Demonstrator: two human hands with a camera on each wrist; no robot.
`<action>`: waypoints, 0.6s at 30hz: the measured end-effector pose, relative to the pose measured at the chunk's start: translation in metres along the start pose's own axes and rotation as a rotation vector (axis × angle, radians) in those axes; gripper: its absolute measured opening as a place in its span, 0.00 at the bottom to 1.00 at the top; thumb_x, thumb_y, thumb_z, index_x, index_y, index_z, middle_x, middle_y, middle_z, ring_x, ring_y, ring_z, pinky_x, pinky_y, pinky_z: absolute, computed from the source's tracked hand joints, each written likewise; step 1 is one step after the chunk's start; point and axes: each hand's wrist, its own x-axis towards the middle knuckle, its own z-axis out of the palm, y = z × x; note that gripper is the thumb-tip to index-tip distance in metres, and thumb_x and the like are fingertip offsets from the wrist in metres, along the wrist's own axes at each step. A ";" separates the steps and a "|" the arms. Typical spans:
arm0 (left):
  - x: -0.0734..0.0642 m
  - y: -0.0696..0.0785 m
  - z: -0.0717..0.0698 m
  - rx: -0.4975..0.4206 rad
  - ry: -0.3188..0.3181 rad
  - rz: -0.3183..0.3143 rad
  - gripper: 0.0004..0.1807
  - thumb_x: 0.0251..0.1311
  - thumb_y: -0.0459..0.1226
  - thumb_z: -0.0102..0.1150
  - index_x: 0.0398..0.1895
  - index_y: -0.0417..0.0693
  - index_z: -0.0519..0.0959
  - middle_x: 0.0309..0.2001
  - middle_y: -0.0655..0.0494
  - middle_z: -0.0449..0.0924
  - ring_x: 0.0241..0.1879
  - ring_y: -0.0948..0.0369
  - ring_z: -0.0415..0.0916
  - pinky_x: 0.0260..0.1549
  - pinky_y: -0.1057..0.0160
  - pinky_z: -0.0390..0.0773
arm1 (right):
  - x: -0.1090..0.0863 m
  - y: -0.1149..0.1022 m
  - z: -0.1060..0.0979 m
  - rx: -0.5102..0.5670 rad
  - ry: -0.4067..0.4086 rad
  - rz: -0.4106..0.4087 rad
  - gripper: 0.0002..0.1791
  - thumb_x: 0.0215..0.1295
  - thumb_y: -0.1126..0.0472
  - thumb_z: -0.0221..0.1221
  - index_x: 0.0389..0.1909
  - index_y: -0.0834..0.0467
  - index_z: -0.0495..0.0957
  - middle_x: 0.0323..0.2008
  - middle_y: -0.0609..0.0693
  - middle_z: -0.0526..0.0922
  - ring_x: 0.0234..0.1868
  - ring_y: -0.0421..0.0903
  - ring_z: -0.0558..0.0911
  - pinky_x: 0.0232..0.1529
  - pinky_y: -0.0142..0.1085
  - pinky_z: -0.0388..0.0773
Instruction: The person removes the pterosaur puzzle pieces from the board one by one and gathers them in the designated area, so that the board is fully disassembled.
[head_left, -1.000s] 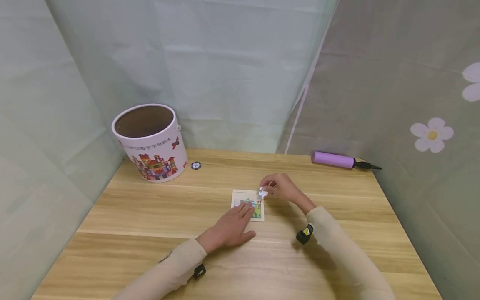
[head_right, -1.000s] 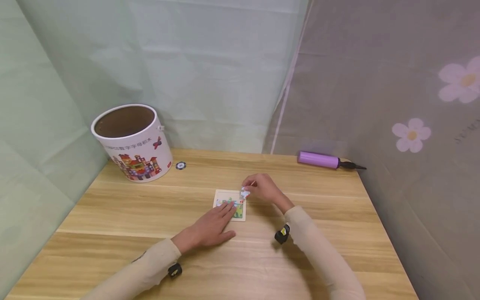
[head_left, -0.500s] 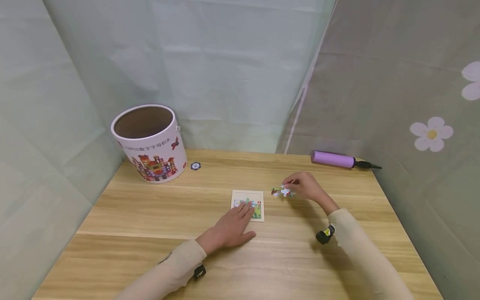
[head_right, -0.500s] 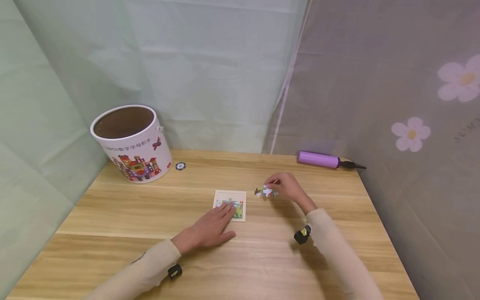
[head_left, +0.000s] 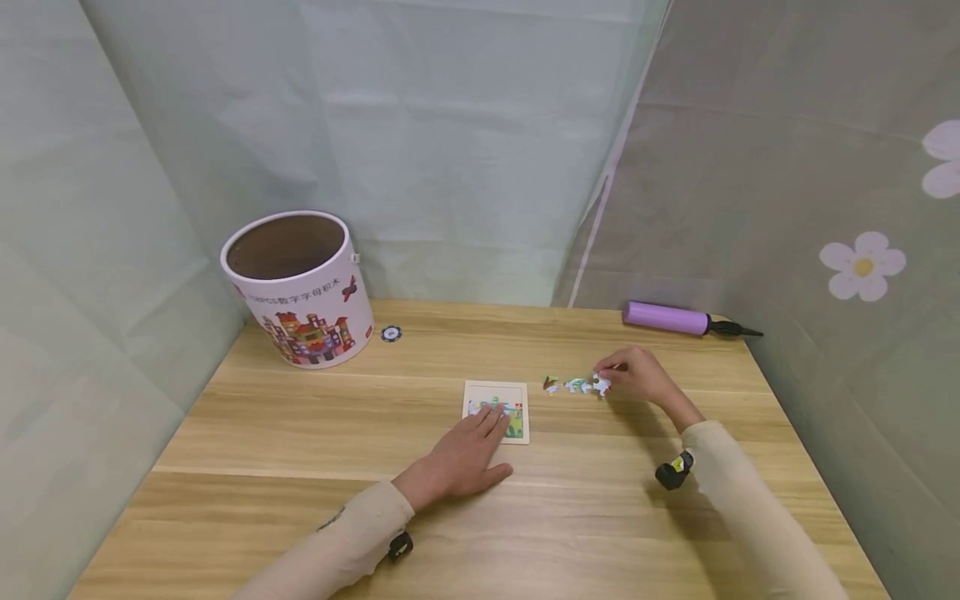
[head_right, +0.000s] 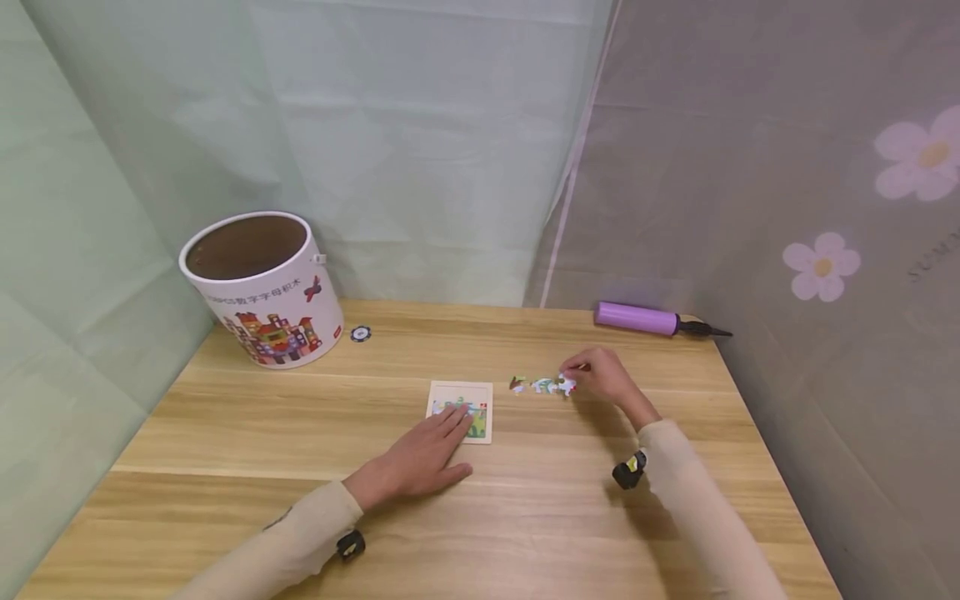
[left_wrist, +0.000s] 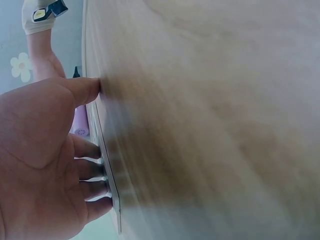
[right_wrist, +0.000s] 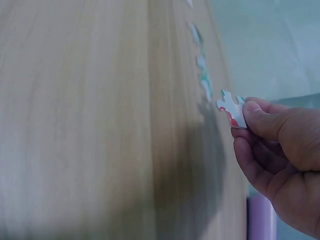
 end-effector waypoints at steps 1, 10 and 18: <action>0.000 0.000 0.000 0.000 0.001 0.000 0.41 0.75 0.55 0.48 0.79 0.34 0.56 0.79 0.38 0.52 0.79 0.45 0.50 0.76 0.50 0.55 | -0.001 0.002 0.000 0.006 -0.006 0.012 0.04 0.63 0.69 0.68 0.37 0.61 0.90 0.37 0.55 0.91 0.35 0.43 0.85 0.38 0.35 0.82; 0.001 0.001 -0.002 -0.001 0.004 0.002 0.41 0.75 0.54 0.48 0.78 0.34 0.57 0.79 0.38 0.53 0.79 0.44 0.50 0.76 0.50 0.56 | -0.005 0.011 0.004 0.002 -0.042 0.053 0.04 0.64 0.67 0.67 0.37 0.59 0.90 0.38 0.54 0.91 0.36 0.44 0.85 0.40 0.37 0.81; -0.001 0.000 0.001 -0.005 0.001 -0.012 0.42 0.75 0.56 0.48 0.79 0.36 0.57 0.80 0.39 0.52 0.79 0.45 0.50 0.76 0.50 0.55 | -0.005 0.012 0.009 0.013 -0.029 0.019 0.04 0.64 0.69 0.67 0.37 0.62 0.89 0.37 0.56 0.90 0.36 0.46 0.86 0.39 0.36 0.82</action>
